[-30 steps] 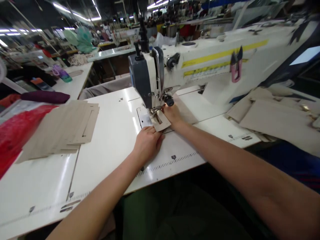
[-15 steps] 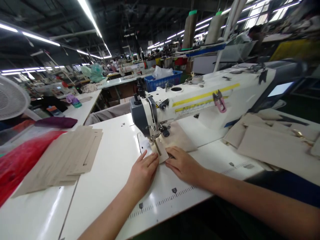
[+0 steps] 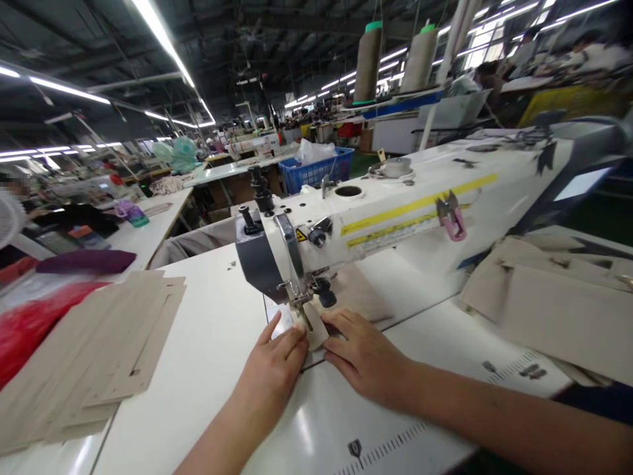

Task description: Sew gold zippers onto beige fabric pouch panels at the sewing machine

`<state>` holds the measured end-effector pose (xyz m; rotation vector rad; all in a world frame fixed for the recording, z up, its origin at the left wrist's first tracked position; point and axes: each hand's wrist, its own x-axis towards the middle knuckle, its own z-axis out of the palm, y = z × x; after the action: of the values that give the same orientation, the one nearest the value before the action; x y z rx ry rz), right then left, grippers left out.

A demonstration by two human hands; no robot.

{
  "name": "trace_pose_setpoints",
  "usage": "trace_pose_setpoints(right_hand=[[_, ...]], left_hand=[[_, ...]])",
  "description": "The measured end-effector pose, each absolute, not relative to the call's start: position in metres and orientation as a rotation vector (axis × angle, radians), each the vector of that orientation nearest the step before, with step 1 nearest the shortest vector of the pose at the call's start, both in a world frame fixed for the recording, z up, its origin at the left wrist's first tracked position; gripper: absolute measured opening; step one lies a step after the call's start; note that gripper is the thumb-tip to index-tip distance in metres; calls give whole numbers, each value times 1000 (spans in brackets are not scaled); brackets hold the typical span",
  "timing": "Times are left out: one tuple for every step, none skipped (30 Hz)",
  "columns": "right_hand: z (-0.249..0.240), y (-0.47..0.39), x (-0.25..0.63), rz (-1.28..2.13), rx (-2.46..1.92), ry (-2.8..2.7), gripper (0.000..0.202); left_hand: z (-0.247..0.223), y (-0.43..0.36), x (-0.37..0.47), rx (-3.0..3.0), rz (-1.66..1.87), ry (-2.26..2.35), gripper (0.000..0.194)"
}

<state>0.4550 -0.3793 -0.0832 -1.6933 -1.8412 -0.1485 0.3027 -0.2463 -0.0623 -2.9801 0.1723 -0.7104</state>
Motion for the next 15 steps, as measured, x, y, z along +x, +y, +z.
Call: trace_pose_setpoints(right_hand=[[-84,-377,456,-153,-1691,-1838,14],[-85,-375,458,-160,-1691,-1834,14],[-86,-373,459,-169,-1693,-1828,14],[-87,-372,460,-173,-1694,-1824,14],[-87,-371,461,-174,-1691,-1823,14],[-87,-370,462,-176,-1686,-1828,15],[-86,-370,462,-195,-1675,-1829,16],[-84,-370,463,-245,-1661,-1824,15],[-82,-370,463,-323,-1643,-1815,14],[-80,-369,462,-420,-1619,-1808,14],[-78,-368,462,-517,-1594,-1807,15],[-77,-366,461,-598,-1565,-1819,18],[-76,-363,460,-647,-1540,-1840,21],[-77,-359,460,-656,-1525,-1869,24],[-79,-355,460,-634,-1524,-1892,27]], left_hand=[[-63,-244,304,-2974,-714,176,28],[-63,-242,305,-2964,-719,185,28],[-64,-239,307,-2953,-725,192,28],[-65,-237,308,-2942,-733,194,28],[-66,-235,309,-2934,-742,192,27],[-67,-233,311,-2930,-751,182,27],[-69,-232,312,-2926,-761,168,27],[-70,-231,312,-2923,-768,149,26],[-72,-230,313,-2920,-773,130,26],[-74,-229,313,-2918,-774,113,26],[-75,-229,313,-2916,-774,101,26],[-77,-229,313,-2914,-775,93,27],[-78,-229,312,-2912,-776,92,27],[-78,-229,312,-2909,-779,94,27],[-79,-229,312,-2908,-781,96,27]])
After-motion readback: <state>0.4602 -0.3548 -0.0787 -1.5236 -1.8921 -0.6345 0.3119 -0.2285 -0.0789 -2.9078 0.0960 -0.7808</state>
